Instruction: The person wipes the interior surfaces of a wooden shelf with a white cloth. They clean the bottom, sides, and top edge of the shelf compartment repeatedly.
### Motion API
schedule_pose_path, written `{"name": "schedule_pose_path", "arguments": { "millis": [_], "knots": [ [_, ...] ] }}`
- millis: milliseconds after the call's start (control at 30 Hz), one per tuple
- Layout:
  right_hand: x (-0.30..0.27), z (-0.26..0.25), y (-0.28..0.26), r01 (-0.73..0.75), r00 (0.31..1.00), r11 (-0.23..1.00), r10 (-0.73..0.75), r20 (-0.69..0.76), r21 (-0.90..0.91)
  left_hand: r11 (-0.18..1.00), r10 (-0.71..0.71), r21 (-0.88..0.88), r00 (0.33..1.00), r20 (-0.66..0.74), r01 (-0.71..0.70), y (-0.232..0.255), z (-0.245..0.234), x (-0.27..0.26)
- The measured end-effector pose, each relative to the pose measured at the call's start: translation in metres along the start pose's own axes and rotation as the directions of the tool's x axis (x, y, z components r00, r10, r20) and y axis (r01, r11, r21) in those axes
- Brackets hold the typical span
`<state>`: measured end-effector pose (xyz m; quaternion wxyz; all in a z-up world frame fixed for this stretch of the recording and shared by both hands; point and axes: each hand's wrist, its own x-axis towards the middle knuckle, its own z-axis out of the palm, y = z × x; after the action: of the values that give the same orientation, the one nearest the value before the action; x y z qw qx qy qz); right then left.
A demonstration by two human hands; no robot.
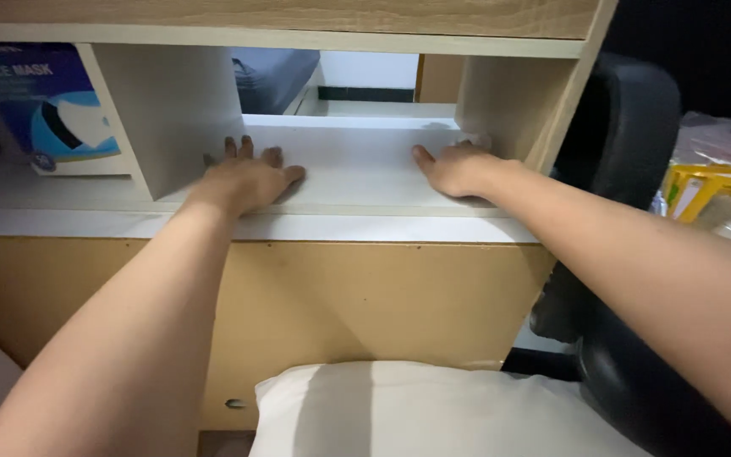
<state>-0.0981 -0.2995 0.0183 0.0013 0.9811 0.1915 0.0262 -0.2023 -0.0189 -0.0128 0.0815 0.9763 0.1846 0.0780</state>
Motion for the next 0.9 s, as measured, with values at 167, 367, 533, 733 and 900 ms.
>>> {"name": "schedule_pose_path", "arguments": {
  "millis": [167,367,533,733,900],
  "knots": [
    [-0.002,-0.003,0.006,-0.007,0.998,0.999,0.005,0.07,0.035,0.991,-0.08,-0.104,0.992,0.1,0.09,0.013,-0.013,-0.014],
    [-0.11,-0.044,-0.016,0.031,0.984,0.982,0.002,0.177,-0.184,0.563,0.558,0.739,0.829,-0.01,-0.37,-0.089,0.045,0.11],
    [-0.073,-0.056,-0.032,0.021,0.978,0.998,-0.009,0.206,-0.056,0.979,0.069,-0.18,0.983,-0.172,-0.1,-0.042,0.004,0.036],
    [0.013,-0.037,-0.029,-0.028,0.98,1.0,0.028,0.196,-0.004,0.967,-0.079,-0.25,0.989,-0.126,0.045,-0.032,-0.007,0.019],
    [0.096,0.001,-0.079,0.033,0.988,0.992,-0.051,0.145,0.121,0.99,-0.057,-0.131,0.993,-0.105,0.043,-0.027,-0.01,0.014]
  ]
}}
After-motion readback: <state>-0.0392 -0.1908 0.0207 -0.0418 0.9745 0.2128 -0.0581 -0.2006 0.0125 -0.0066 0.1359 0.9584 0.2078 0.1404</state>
